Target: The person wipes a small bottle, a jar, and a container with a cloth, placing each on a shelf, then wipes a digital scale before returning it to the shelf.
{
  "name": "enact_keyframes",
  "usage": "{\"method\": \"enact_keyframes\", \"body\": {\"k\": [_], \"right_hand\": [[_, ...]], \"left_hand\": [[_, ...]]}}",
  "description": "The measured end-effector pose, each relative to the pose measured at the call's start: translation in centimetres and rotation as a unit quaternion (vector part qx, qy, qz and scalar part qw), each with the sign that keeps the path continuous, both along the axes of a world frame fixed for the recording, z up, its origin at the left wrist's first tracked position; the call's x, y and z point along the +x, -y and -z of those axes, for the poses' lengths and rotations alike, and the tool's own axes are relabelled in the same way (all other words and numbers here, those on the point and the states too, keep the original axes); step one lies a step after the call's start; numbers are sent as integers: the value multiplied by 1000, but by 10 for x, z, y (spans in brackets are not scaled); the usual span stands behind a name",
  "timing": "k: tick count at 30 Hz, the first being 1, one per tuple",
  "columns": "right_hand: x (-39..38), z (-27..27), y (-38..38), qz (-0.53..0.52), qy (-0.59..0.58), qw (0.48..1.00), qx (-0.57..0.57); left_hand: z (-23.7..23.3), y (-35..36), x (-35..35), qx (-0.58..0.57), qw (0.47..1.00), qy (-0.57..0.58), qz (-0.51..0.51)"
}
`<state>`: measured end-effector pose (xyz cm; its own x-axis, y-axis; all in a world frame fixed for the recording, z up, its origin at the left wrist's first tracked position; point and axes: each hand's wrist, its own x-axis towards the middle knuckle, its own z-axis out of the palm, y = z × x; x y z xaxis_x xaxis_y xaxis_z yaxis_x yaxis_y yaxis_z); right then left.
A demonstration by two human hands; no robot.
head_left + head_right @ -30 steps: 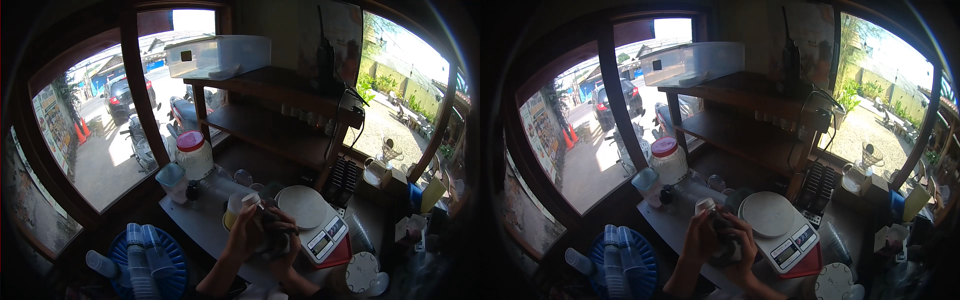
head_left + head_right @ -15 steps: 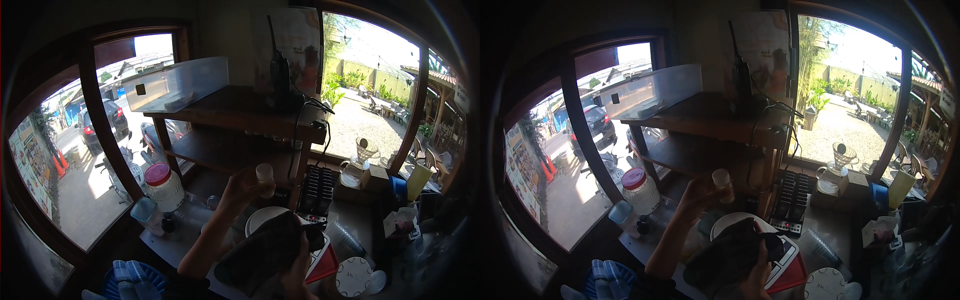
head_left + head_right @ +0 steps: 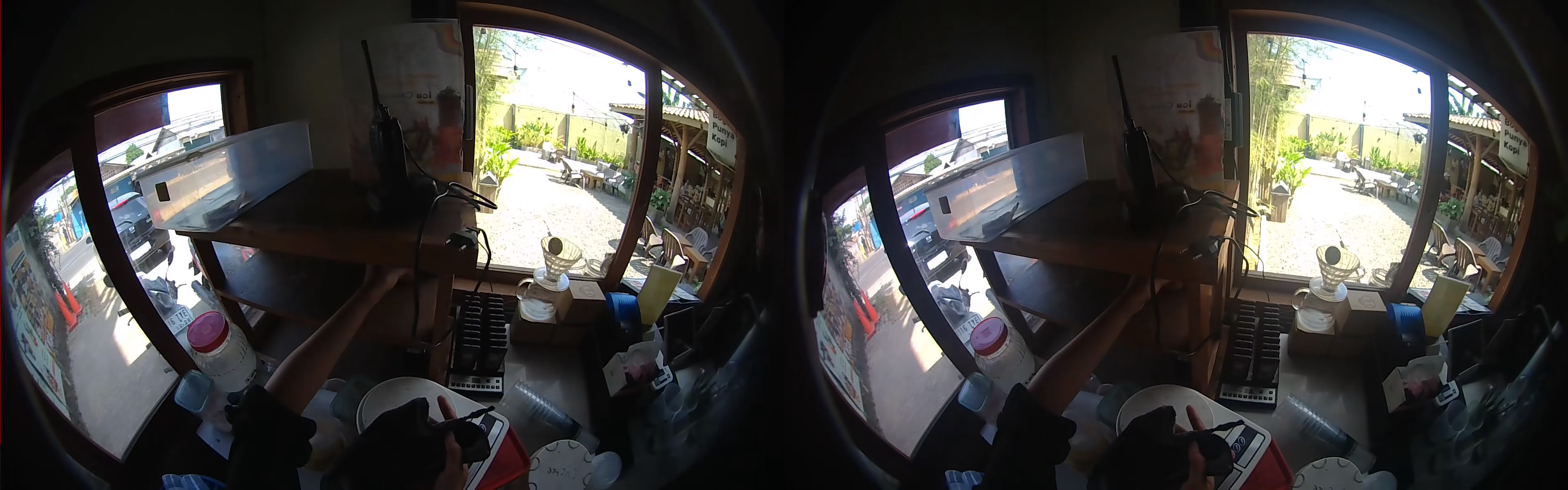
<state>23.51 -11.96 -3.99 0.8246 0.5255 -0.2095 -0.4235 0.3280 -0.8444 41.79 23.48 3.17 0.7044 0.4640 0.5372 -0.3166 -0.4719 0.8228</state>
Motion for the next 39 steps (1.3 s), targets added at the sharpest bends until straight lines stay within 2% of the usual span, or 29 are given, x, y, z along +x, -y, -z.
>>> {"method": "enact_keyframes", "body": {"k": [1, 4, 7, 13, 16, 19, 22, 25, 28, 31, 34, 37, 38, 39], "right_hand": [[0, 1, 0, -2, 1, 1000, -3], [1, 2, 0, -6, 3, 1000, -8], [1, 2, 0, -7, 7, 1000, -11], [-1, -1, -1, -5, 18, 1000, -18], [2, 8, -2, -18, -6, 1000, 10], [0, 4, -2, -7, 17, 1000, -11], [2, 5, -2, -9, 18, 1000, -7], [3, 9, -2, -10, 21, 1000, 6], [5, 12, -2, -10, 26, 999, 23], [6, 19, -2, -10, 36, 998, 57], [8, 24, -2, -10, 50, 995, 88], [5, 29, -3, 1, 3, 995, 100], [-6, -4, -6, 33, -45, 998, 24], [-7, -25, -8, -7, -12, 996, 86]], "left_hand": [[11, -8, 9, -13, 1000, 27, -9], [-3, 12, -19, 224, 969, 46, -99], [1, 15, -21, 278, 943, 37, -178], [18, -2, 4, 149, 982, 72, -95], [11, 4, 5, 163, 978, 79, -101], [16, -7, 13, 114, 991, 52, -51], [24, -18, 23, 169, 981, 35, -84], [5, -3, 9, 159, 984, -5, -75], [15, -10, 15, 287, 946, 33, -147], [-2, 6, -2, 245, 961, 66, -112], [-27, 22, -33, 261, 958, 72, -96], [-59, 46, -96, 104, 991, -40, -74], [-68, 55, -118, 65, 996, -24, -59], [-76, 64, -141, 24, 999, -7, -44]]}}
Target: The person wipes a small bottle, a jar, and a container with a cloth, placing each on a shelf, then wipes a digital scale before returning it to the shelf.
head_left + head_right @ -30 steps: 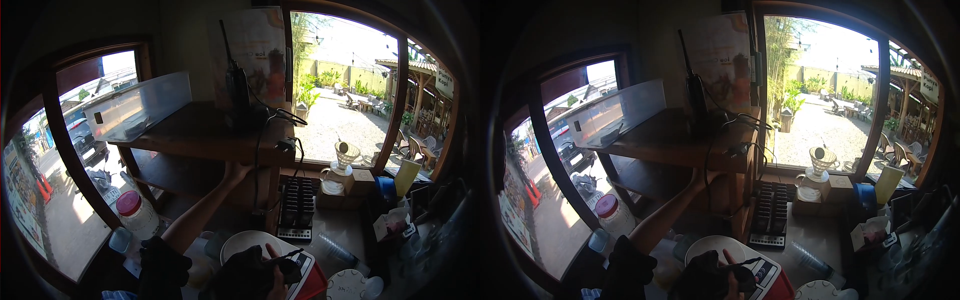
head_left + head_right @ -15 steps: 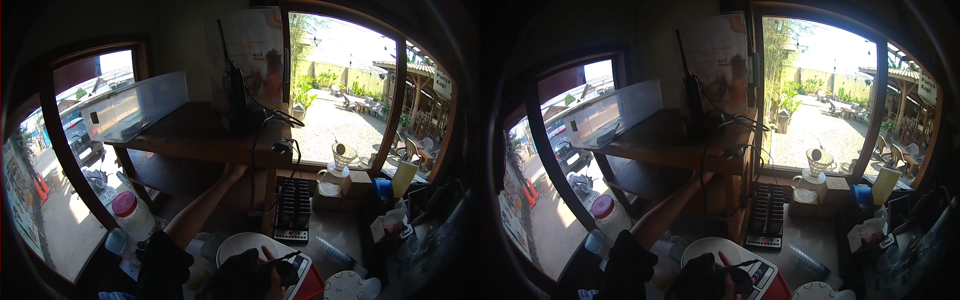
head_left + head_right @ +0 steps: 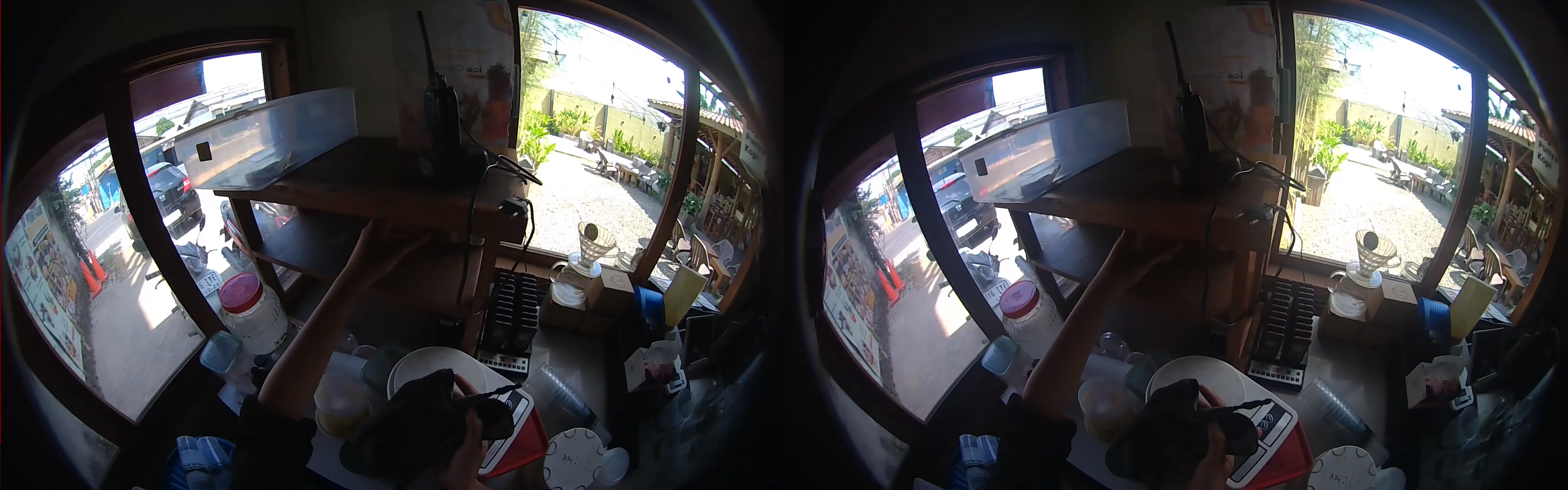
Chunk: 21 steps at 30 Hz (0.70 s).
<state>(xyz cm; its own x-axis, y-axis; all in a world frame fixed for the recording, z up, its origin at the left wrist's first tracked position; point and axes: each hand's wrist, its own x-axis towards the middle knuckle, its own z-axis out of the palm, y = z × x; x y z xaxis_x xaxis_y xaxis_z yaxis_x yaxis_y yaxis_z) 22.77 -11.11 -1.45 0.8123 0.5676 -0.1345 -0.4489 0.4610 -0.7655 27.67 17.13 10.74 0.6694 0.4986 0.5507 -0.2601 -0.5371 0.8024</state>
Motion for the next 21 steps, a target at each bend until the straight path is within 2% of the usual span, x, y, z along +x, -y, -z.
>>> {"method": "enact_keyframes", "body": {"k": [2, 4, 6, 7, 10, 15, 18, 21], "right_hand": [[0, -25, -1, -74, 67, 987, 127], [-2, -22, 0, -57, 137, 987, 63], [-7, -20, -1, -39, 211, 977, 4], [-13, -22, -3, -34, 215, 976, 19], [-26, -29, -3, -62, 235, 970, 6], [-37, -20, -13, -108, 253, 961, 30], [-41, -6, -18, -124, 228, 964, 57], [-46, -5, -15, -148, 213, 963, 67]], "left_hand": [[-11, 21, -52, -47, 999, 14, 8], [-21, 39, -111, -57, 998, 5, -3], [-17, 61, -165, -51, 997, -9, -57], [-10, 71, -188, -46, 995, -17, -81], [34, 79, -236, -100, 986, -32, -133], [144, 66, -265, -16, 946, -165, -280], [201, 64, -262, -26, 957, -157, -241], [225, 69, -249, -40, 971, -135, -195]]}}
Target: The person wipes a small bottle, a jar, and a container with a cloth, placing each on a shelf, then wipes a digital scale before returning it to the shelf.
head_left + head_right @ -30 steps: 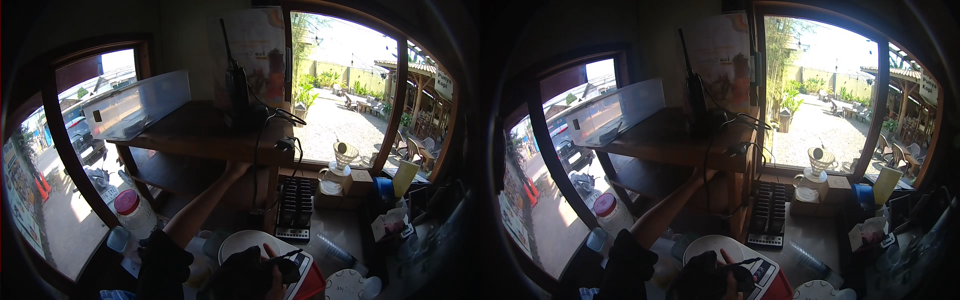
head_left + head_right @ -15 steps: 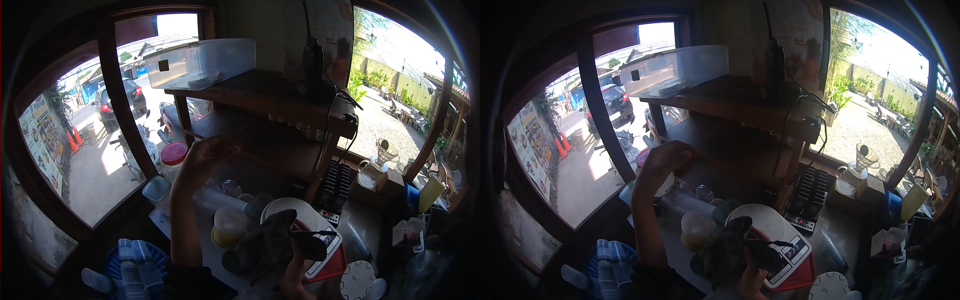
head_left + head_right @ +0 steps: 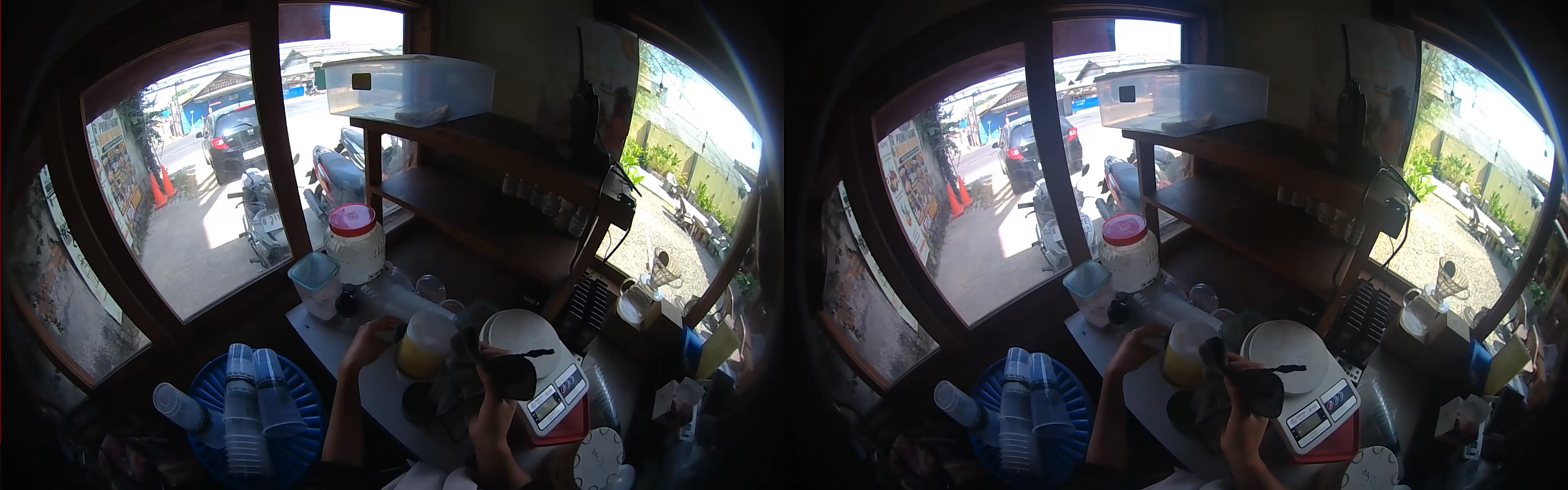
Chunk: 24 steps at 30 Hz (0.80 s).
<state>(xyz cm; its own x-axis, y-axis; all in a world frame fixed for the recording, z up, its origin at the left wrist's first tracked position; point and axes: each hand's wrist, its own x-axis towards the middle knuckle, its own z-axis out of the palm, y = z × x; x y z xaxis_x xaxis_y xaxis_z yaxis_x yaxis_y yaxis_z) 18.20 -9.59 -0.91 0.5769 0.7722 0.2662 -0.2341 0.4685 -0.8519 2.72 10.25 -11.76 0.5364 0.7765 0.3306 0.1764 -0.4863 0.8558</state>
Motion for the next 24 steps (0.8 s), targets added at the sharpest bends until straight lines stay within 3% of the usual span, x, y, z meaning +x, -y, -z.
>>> {"method": "enact_keyframes", "body": {"k": [6, 9, 12, 16, 19, 21, 23, 24], "right_hand": [[-6, -9, 8, -2, 11, 1000, -9], [-5, -1, 6, 0, -1, 1000, -8], [-4, 0, 6, 1, -14, 1000, -6], [0, 0, 8, 10, -13, 1000, -17], [5, 12, 4, 21, -27, 999, -24], [5, 13, 2, 28, -35, 999, -29], [3, 9, 2, 31, -43, 998, -33], [5, 18, 4, 97, 99, 989, -59]], "left_hand": [[9, 7, 12, -26, 998, 46, -38], [28, 1, 19, 25, 996, 55, -73], [34, 3, 24, -20, 990, 62, -121], [41, -1, 14, -5, 982, 135, -135], [32, -2, 4, -39, 970, 197, -138], [2, 8, -5, -93, 957, 239, -138], [-22, 17, -10, -49, 952, 264, -147], [-32, 21, -12, -27, 949, 276, -150]]}}
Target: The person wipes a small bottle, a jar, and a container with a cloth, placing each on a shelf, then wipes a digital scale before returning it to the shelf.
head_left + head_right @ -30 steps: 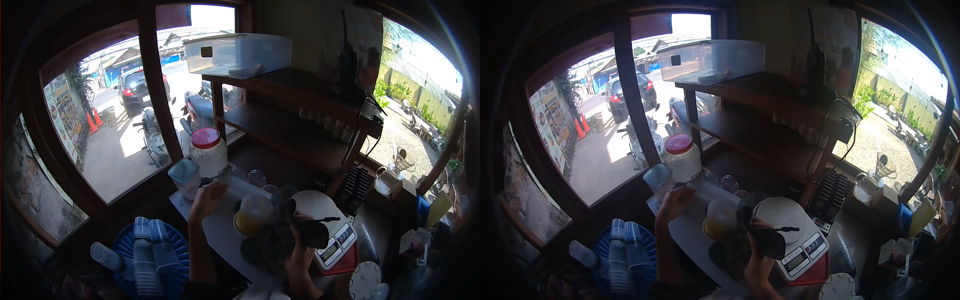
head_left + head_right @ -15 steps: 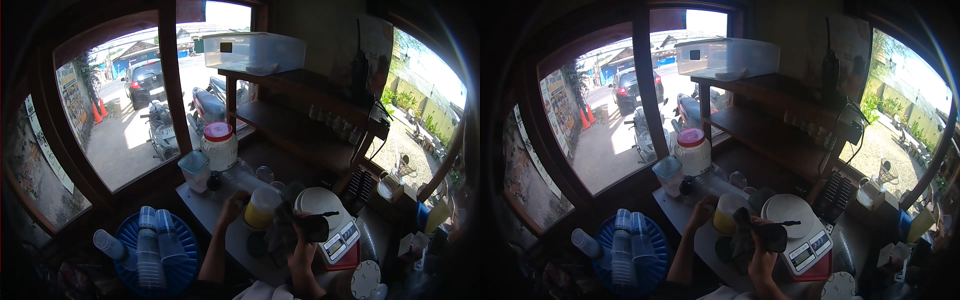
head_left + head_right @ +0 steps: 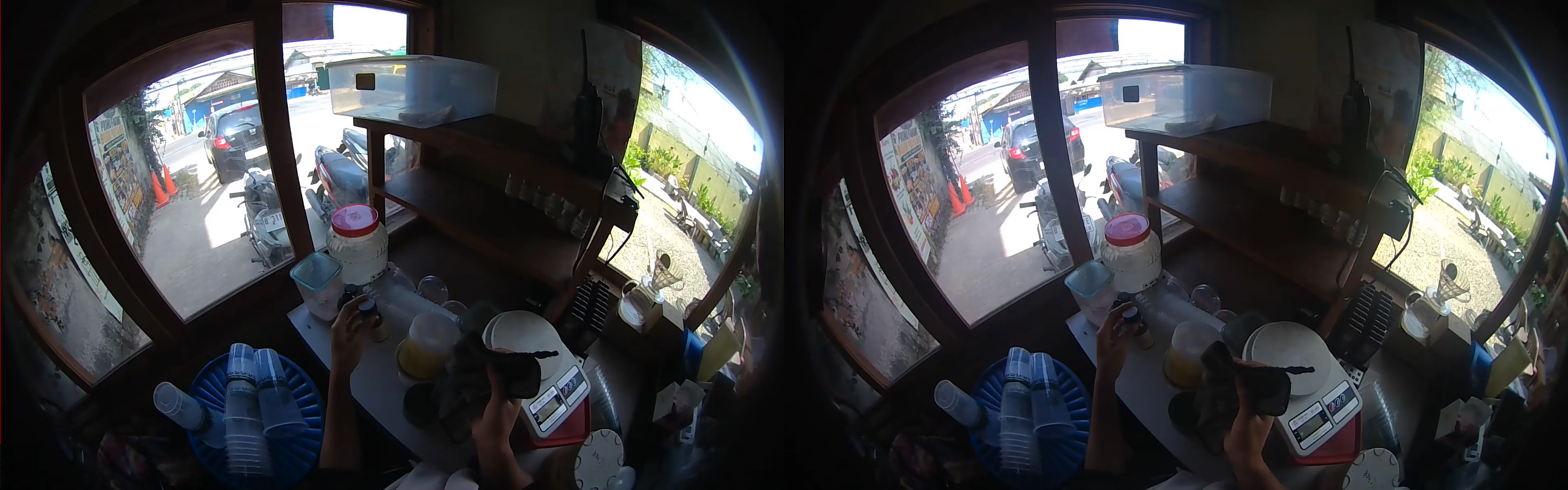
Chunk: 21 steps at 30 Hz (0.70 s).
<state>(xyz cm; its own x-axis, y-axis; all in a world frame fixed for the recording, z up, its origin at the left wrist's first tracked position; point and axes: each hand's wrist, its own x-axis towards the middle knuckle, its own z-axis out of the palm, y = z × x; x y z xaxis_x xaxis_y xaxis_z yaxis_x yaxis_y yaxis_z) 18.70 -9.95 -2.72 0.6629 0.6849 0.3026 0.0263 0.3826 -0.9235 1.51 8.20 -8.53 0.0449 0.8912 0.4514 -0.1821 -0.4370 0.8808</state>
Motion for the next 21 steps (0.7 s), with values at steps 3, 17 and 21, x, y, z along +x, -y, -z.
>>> {"method": "enact_keyframes", "body": {"k": [3, 17, 21], "right_hand": [[3, 17, 5, 118, 255, 958, -58], [-36, -19, -34, 11, 401, 909, 117], [-38, -6, -37, -51, 162, 981, 95]], "left_hand": [[-20, 9, -4, -21, 988, 135, 72], [-77, 98, 59, -21, 935, 242, 260], [-83, 95, 64, -5, 946, 207, 251]]}}
